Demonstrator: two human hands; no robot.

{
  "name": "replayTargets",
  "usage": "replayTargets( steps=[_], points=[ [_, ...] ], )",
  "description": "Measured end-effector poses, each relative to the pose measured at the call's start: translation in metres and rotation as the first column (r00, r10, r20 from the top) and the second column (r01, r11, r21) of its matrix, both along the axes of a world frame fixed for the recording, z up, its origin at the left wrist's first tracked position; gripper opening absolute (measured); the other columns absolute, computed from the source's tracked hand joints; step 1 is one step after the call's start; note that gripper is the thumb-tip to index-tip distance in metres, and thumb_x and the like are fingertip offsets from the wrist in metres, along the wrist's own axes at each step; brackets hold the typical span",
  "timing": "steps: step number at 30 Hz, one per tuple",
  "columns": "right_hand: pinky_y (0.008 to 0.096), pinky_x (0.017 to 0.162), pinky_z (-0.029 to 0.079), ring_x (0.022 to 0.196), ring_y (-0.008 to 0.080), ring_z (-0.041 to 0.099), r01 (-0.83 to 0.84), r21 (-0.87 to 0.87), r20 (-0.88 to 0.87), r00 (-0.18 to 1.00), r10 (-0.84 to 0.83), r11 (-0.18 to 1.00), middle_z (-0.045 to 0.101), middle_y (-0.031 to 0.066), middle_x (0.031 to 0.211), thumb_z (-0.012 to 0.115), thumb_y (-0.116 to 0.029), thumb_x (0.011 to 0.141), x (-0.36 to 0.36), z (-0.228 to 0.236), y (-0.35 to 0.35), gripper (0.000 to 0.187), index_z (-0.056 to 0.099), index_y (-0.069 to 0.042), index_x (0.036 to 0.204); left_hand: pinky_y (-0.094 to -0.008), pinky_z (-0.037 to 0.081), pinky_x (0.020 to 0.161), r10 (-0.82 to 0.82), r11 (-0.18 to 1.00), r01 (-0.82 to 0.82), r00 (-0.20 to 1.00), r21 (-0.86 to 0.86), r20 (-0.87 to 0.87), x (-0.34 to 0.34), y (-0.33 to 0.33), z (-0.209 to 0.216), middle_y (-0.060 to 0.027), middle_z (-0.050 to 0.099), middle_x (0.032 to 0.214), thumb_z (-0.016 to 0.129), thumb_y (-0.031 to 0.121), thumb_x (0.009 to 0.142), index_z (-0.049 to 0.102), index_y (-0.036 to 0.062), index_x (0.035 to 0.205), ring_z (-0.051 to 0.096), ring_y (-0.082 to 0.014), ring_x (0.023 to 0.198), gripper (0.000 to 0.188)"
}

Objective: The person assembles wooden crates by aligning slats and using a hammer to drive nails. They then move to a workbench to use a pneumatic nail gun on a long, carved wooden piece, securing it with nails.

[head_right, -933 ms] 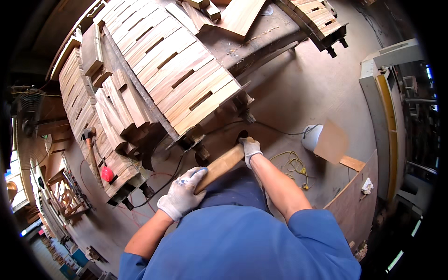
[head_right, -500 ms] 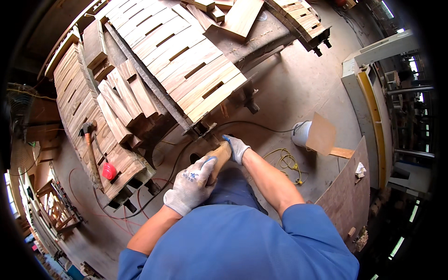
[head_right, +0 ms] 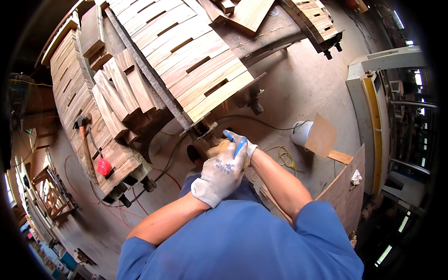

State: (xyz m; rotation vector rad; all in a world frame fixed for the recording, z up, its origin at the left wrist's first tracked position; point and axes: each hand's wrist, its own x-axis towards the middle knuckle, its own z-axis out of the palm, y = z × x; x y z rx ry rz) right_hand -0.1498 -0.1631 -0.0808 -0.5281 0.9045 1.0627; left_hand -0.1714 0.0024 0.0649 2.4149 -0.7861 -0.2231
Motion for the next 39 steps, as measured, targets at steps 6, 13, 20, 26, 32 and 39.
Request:
replayTargets(
  steps=[6,13,20,26,32,39],
  points=[
    [0.038,0.103,0.055,0.111,0.0212,0.068,-0.036,-0.808,0.557,0.282,0.781,0.589,0.07,0.0081,0.123,0.05,-0.029,0.113,-0.029,0.062,-0.015,0.034,0.062,-0.005,0.134,-0.0395,0.061,0.066,0.112,0.994,-0.112,0.993,0.019,-0.035,0.025,-0.001,0.001,-0.0173,0.066,0.116,0.074,0.017,0.082,0.051,0.0005,0.151,0.072,-0.0292,0.088,0.074],
    [0.0338,0.104,0.054,0.116,0.0161,0.066,0.514,-0.222,0.677,0.693,-0.248,0.829,0.069,0.005,0.127,0.05,-0.026,0.112,-0.037,0.05,0.02,0.034,0.061,-0.005,0.136,-0.0444,0.062,0.082,0.072,0.995,-0.079,0.993,-0.065,-0.094,0.04,-0.001,-0.009,-0.0194,0.066,0.13,0.077,0.023,0.086,0.049,0.0039,0.152,0.072,-0.0339,0.105,0.074],
    [0.0369,0.084,0.06,0.096,0.0206,0.072,0.47,-0.422,0.438,0.854,-0.28,0.775,0.073,0.0096,0.107,0.077,-0.021,0.098,-0.021,-0.002,-0.006,0.027,0.07,0.0,0.113,-0.045,0.059,0.094,0.26,0.956,-0.265,0.964,-0.128,-0.06,0.025,0.066,-0.017,-0.016,0.069,0.127,0.085,0.024,0.084,0.066,0.0065,0.132,0.07,-0.0352,0.111,0.054],
    [0.0477,0.091,0.062,0.104,0.0291,0.071,0.477,-0.143,0.329,0.849,-0.413,0.867,0.071,0.0123,0.115,0.072,-0.026,0.103,-0.027,-0.049,-0.027,0.032,0.065,-0.003,0.123,-0.0468,0.054,0.101,0.315,0.944,-0.317,0.948,0.093,0.037,-0.026,0.115,-0.058,-0.0168,0.068,0.127,0.09,0.026,0.076,0.062,0.0078,0.138,0.067,-0.0369,0.115,0.07],
    [0.0506,0.103,0.057,0.108,0.0355,0.07,0.535,-0.014,0.174,0.833,-0.525,0.845,0.071,0.016,0.124,0.067,-0.03,0.106,-0.013,-0.062,-0.016,0.038,0.062,0.0,0.129,-0.0479,0.058,0.094,0.372,0.926,-0.34,0.898,0.165,-0.237,-0.047,0.136,-0.071,-0.0167,0.068,0.122,0.091,0.022,0.074,0.061,0.0069,0.14,0.069,-0.0386,0.109,0.074],
    [0.0414,0.088,0.057,0.098,0.0262,0.07,0.048,-0.51,0.139,0.99,0.027,0.859,0.074,0.0096,0.11,0.053,-0.026,0.11,-0.007,-0.08,0.035,0.029,0.069,-0.004,0.119,-0.043,0.064,0.081,0.258,0.925,-0.262,0.965,-0.274,-0.051,-0.011,0.073,0.001,-0.0178,0.069,0.128,0.09,0.017,0.076,0.062,0.0049,0.135,0.073,-0.0379,0.106,0.066]
  ],
)
